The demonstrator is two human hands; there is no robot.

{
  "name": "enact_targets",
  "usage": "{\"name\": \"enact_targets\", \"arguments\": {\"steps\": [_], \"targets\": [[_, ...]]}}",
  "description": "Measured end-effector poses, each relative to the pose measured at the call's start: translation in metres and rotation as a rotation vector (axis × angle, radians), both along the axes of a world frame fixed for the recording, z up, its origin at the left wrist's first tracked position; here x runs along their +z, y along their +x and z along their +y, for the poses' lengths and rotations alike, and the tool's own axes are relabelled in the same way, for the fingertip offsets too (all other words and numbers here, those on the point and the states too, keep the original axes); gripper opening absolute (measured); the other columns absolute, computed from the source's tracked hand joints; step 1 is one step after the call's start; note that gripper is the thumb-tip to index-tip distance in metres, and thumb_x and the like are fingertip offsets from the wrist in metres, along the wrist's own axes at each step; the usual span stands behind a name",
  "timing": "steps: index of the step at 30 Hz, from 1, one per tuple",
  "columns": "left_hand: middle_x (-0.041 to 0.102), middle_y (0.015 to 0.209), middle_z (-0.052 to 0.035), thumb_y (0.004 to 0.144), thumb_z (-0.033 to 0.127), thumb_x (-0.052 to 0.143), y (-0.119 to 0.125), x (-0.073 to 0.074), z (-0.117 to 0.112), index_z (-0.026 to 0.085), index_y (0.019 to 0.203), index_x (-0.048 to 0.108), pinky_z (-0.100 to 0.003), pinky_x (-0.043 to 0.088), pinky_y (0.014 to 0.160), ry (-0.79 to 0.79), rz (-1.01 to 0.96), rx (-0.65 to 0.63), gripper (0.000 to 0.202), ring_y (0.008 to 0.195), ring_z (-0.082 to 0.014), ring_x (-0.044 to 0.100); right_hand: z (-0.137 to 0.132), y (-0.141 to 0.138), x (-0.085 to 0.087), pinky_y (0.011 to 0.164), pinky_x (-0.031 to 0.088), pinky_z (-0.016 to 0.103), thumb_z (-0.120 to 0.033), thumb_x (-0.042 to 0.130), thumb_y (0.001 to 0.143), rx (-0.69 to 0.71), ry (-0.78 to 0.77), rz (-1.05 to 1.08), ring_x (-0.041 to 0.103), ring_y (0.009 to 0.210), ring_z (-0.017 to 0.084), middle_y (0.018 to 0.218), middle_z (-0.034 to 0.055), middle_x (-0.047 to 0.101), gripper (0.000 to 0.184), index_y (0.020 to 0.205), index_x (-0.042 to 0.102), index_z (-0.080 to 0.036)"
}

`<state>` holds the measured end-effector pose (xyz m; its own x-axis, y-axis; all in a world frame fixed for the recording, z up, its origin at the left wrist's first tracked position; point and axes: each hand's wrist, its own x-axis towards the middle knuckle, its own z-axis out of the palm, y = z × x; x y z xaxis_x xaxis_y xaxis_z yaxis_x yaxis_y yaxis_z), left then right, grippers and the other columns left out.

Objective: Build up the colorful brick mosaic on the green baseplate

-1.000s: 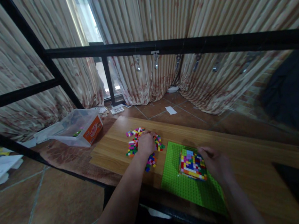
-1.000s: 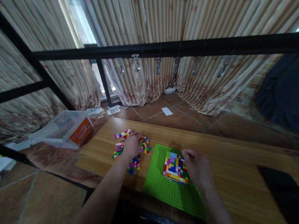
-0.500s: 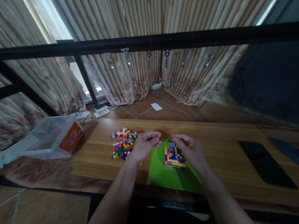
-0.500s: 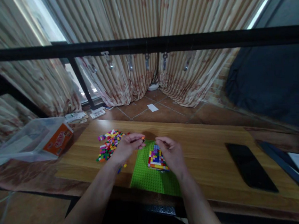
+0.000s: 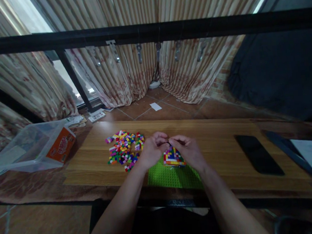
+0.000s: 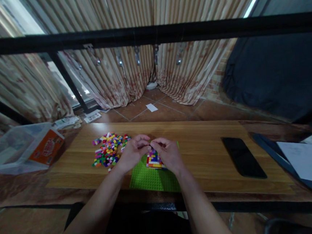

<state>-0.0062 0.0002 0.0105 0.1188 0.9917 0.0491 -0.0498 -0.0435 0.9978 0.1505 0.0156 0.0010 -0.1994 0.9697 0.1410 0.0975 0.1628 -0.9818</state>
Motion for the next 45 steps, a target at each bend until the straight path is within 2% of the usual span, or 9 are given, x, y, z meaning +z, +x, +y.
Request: {"name": "enact_targets", "arguments": {"steps": [5, 8, 11, 13, 16, 22, 30, 40, 45], "targets": [[0.066, 0.072, 0.0012, 0.069, 0.009, 0.067, 0.006, 0.001, 0.000, 0.014, 0.090, 0.058, -0.021, 0.047, 0.063, 0.007, -0.031, -0.030, 0.023, 0.063, -0.0096, 0.061, 0.003, 0.005, 0.004, 0.065, 0.046, 0.028, -0.042, 0.074, 0.069, -0.008, -0.062, 0.120, 0.061, 0.065, 0.015, 0.069, 0.0014, 0.072, 0.022, 0.070, 0.075, -0.020], [0.067, 0.074, 0.0007, 0.068, 0.010, 0.067, 0.004, 0.001, 0.003, 0.015, 0.089, 0.060, -0.021, 0.047, 0.063, 0.024, -0.019, -0.016, 0.022, 0.064, -0.0096, 0.061, 0.008, 0.013, 0.003, 0.067, 0.048, 0.030, -0.042, 0.077, 0.065, -0.073, -0.086, 0.181, 0.062, 0.067, 0.016, 0.072, 0.0017, 0.073, 0.022, 0.071, 0.076, -0.021], [0.065, 0.069, 0.0024, 0.069, 0.013, 0.066, -0.006, -0.002, 0.010, 0.015, 0.084, 0.059, -0.021, 0.047, 0.061, 0.041, -0.008, 0.120, 0.016, 0.059, -0.0088, 0.059, 0.012, 0.022, -0.003, 0.072, 0.050, 0.032, -0.041, 0.077, 0.064, -0.147, -0.064, 0.093, 0.066, 0.073, 0.019, 0.077, 0.0030, 0.075, 0.021, 0.072, 0.076, -0.022], [0.063, 0.066, 0.0031, 0.069, 0.013, 0.064, -0.015, -0.005, 0.014, 0.015, 0.081, 0.059, -0.021, 0.048, 0.059, 0.028, -0.007, 0.226, 0.012, 0.057, -0.0088, 0.058, 0.014, 0.028, -0.009, 0.074, 0.051, 0.034, -0.040, 0.075, 0.067, -0.131, -0.045, -0.020, 0.067, 0.076, 0.020, 0.080, 0.0040, 0.076, 0.019, 0.074, 0.076, -0.022], [0.063, 0.066, 0.0023, 0.068, 0.013, 0.063, -0.025, -0.010, 0.018, 0.015, 0.080, 0.061, -0.022, 0.048, 0.058, -0.006, 0.041, 0.288, 0.012, 0.057, -0.0101, 0.058, 0.012, 0.031, -0.014, 0.072, 0.051, 0.033, -0.038, 0.071, 0.070, -0.077, -0.053, -0.156, 0.068, 0.074, 0.020, 0.080, 0.0045, 0.076, 0.019, 0.077, 0.077, -0.021], [0.068, 0.072, -0.0008, 0.068, 0.011, 0.061, -0.025, -0.019, 0.014, 0.015, 0.082, 0.066, -0.025, 0.051, 0.066, 0.052, 0.201, 0.266, 0.015, 0.066, -0.0129, 0.062, 0.006, 0.024, -0.012, 0.061, 0.049, 0.029, -0.035, 0.067, 0.072, -0.023, -0.043, -0.307, 0.065, 0.064, 0.017, 0.072, 0.0033, 0.074, 0.017, 0.077, 0.075, -0.020], [0.070, 0.075, -0.0019, 0.070, 0.007, 0.059, -0.024, -0.024, 0.015, 0.015, 0.082, 0.067, -0.026, 0.052, 0.072, 0.083, 0.274, 0.230, 0.017, 0.073, -0.0144, 0.064, 0.006, 0.015, -0.017, 0.060, 0.047, 0.028, -0.038, 0.067, 0.074, -0.057, 0.023, -0.426, 0.063, 0.061, 0.017, 0.070, 0.0026, 0.072, 0.017, 0.073, 0.071, -0.021], [0.070, 0.076, -0.0019, 0.069, 0.003, 0.058, -0.021, -0.014, 0.011, 0.015, 0.079, 0.067, -0.025, 0.051, 0.072, 0.042, 0.254, 0.236, 0.018, 0.073, -0.0139, 0.064, 0.009, 0.026, -0.017, 0.066, 0.051, 0.032, -0.038, 0.064, 0.075, -0.074, 0.005, -0.301, 0.066, 0.068, 0.019, 0.075, 0.0046, 0.074, 0.020, 0.076, 0.072, -0.020], [0.071, 0.077, -0.0021, 0.070, 0.004, 0.059, -0.022, -0.013, 0.009, 0.016, 0.079, 0.068, -0.026, 0.051, 0.070, 0.039, 0.257, 0.233, 0.018, 0.072, -0.0145, 0.065, 0.010, 0.025, -0.020, 0.071, 0.052, 0.036, -0.046, 0.067, 0.075, -0.175, 0.055, -0.414, 0.066, 0.076, 0.022, 0.088, 0.0080, 0.075, 0.031, 0.089, 0.074, -0.019]]}}
